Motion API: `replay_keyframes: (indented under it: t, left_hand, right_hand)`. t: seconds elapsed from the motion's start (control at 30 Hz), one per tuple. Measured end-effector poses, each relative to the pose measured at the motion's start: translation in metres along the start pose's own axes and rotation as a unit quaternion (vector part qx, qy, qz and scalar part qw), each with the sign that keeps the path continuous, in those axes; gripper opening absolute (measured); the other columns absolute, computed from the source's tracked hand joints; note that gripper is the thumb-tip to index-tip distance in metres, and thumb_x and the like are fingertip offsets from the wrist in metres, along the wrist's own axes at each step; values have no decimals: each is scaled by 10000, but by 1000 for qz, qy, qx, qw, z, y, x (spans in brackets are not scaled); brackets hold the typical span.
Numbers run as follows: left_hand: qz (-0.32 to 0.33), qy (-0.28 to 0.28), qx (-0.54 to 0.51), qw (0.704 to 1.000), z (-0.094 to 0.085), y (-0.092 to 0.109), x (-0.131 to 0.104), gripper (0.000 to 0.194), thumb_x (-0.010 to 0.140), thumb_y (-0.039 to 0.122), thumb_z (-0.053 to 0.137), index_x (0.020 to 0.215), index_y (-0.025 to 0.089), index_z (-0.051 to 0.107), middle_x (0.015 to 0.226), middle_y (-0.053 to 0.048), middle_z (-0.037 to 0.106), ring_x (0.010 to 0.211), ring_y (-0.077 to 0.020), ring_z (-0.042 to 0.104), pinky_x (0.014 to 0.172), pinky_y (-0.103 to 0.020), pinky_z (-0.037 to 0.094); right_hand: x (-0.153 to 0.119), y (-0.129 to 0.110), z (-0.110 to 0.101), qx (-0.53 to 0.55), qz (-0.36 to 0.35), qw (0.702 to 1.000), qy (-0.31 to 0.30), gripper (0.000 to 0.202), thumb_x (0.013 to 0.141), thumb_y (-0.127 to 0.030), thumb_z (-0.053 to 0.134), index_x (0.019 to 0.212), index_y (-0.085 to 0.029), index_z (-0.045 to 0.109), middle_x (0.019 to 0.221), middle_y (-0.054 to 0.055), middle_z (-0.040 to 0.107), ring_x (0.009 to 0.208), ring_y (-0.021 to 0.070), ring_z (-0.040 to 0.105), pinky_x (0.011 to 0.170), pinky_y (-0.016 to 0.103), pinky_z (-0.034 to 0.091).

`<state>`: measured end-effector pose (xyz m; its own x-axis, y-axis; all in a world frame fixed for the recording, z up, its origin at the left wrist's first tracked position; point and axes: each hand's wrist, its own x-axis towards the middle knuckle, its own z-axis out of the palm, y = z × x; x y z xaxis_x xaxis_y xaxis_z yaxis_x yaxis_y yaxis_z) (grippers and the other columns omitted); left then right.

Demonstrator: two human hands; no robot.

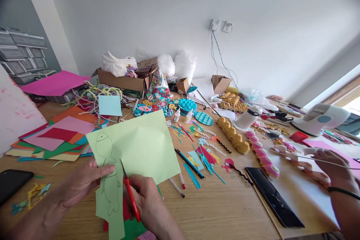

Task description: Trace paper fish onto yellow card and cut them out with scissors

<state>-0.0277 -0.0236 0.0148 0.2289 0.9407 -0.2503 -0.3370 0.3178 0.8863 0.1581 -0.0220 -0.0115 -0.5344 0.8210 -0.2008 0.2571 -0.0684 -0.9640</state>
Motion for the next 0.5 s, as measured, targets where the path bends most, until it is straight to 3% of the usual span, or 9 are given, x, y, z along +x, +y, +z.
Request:
replay_keyframes:
  t: [0.13,0.27,0.5]
  left_hand:
    - [-1,-5,1,1000,1,-2,-1,393,694,346,733,1051,195,667,925,-63,721,808,-229,667,698,-320,529]
    - [-6,-22,-5,1000,3,-6,-1,358,693,333,732,1025,209,682,976,-57,715,904,-258,652,799,-368,512]
    - [-15,-27,-25,999,6,-6,-4,353,690,318,737,1025,219,684,1058,-52,696,960,-262,639,903,-398,468]
  right_hand:
    - [0,-1,1,-14,-16,1000,5,397,881,-476,448,637,-164,479,490,-54,422,427,52,389,383,152,252]
    - [0,-4,0,-15,-20,1000,-10,356,909,-437,400,699,-167,498,543,-43,468,478,68,441,430,153,316]
    - [3,1,3,-49,-42,998,28,404,896,-480,415,653,-164,483,537,-47,426,518,65,380,439,166,237]
